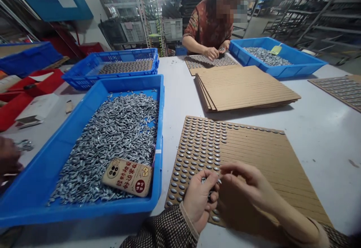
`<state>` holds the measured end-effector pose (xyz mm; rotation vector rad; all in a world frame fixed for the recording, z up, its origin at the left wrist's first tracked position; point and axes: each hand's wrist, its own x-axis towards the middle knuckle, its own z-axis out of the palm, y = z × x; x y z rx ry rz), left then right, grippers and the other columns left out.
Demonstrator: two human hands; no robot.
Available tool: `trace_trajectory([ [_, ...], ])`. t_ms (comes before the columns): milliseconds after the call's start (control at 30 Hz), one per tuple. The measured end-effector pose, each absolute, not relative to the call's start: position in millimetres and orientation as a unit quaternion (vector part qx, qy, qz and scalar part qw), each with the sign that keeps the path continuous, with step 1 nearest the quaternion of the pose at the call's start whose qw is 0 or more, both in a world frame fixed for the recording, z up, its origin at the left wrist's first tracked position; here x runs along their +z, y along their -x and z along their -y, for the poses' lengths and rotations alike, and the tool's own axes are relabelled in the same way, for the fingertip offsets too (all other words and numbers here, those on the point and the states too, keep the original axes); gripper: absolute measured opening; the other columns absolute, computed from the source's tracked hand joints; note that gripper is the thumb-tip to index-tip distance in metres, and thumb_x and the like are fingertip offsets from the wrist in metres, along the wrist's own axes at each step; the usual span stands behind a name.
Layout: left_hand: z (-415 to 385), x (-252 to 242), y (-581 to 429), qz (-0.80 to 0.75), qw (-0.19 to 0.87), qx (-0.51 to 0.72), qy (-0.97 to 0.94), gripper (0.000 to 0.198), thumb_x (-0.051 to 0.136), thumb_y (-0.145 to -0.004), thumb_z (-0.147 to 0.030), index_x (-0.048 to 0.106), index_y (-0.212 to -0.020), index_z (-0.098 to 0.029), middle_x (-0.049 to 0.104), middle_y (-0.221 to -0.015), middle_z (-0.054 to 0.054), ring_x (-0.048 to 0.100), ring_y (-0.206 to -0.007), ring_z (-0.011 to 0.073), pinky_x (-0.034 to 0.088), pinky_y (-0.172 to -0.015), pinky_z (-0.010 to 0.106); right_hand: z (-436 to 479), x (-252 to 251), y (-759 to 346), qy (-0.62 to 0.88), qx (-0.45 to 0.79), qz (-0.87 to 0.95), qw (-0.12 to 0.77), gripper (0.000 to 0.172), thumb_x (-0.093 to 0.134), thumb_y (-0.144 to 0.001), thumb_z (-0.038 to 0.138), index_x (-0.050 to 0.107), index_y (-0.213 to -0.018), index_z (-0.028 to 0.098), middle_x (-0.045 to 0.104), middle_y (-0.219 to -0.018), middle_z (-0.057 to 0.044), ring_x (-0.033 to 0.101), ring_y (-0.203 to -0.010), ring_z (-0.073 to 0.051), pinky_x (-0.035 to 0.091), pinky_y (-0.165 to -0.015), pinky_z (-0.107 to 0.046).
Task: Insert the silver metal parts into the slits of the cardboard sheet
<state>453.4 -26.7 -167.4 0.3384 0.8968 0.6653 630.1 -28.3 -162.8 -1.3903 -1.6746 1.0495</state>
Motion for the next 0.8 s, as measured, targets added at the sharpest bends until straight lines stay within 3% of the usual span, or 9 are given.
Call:
trace_trajectory([
  [133, 28, -167, -453, -0.411, 0.825, 0.350, -0.168, 0.036, 0.074, -0.074, -0.042, 0.048, -0.082, -0.018, 0.046, -0.063, -0.006, 0.030, -0.044, 0.0006, 0.009, -0.038, 0.016, 46, -157, -605, 0.513, 0.546, 0.536, 0.389, 0.022, 0.062, -0.088, 0.039, 0.067, -0.097, 0.020, 0.070, -0.091, -0.006, 0.065, -0.082, -0.019, 0.053, -0.073, -0.031],
  [267, 29, -167, -453, -0.415, 0.813, 0.359, -0.195, 0.035, 0.074, -0.074, -0.041, 0.049, -0.081, -0.017, 0.043, -0.058, -0.007, 0.027, -0.044, 0.0011, 0.009, -0.037, 0.016, 48, -161, -596, 0.497, 0.592, 0.463, 0.433, 0.024, 0.066, -0.085, 0.039, 0.065, -0.102, 0.021, 0.070, -0.091, -0.005, 0.066, -0.081, -0.018, 0.055, -0.071, -0.029],
  [400, 29, -167, -454, -0.410, 0.818, 0.348, -0.204, 0.034, 0.071, -0.076, -0.044, 0.051, -0.080, -0.016, 0.045, -0.062, -0.006, 0.029, -0.044, 0.0010, 0.009, -0.037, 0.017, 52, -165, -604, 0.517, 0.495, 0.553, 0.426, 0.029, 0.056, -0.092, 0.034, 0.062, -0.119, 0.026, 0.068, -0.106, -0.007, 0.064, -0.098, -0.021, 0.053, -0.084, -0.033],
  [467, 28, -167, -454, -0.418, 0.821, 0.342, -0.184, 0.032, 0.066, -0.080, -0.045, 0.054, -0.086, -0.015, 0.047, -0.067, -0.004, 0.031, -0.044, 0.0007, 0.008, -0.037, 0.017, 51, -167, -613, 0.520, 0.432, 0.612, 0.409, 0.027, 0.050, -0.094, 0.031, 0.064, -0.116, 0.026, 0.067, -0.109, -0.008, 0.062, -0.103, -0.021, 0.051, -0.088, -0.034],
  [633, 26, -166, -452, -0.439, 0.835, 0.313, -0.111, 0.022, 0.053, -0.084, -0.035, 0.056, -0.092, -0.015, 0.050, -0.070, -0.002, 0.035, -0.043, 0.0017, 0.009, -0.038, 0.017, 32, -181, -646, 0.572, 0.299, 0.645, 0.408, 0.017, 0.055, -0.091, 0.032, 0.068, -0.096, 0.023, 0.068, -0.092, -0.006, 0.063, -0.086, -0.020, 0.052, -0.071, -0.029],
  [800, 26, -167, -450, -0.406, 0.862, 0.294, -0.082, 0.014, 0.050, -0.078, -0.026, 0.053, -0.089, -0.018, 0.051, -0.069, -0.002, 0.037, -0.042, 0.0024, 0.007, -0.038, 0.017, -4, -199, -671, 0.609, 0.211, 0.654, 0.397, 0.019, 0.054, -0.090, 0.032, 0.068, -0.093, 0.020, 0.069, -0.084, -0.006, 0.061, -0.067, -0.017, 0.050, -0.057, -0.027],
])
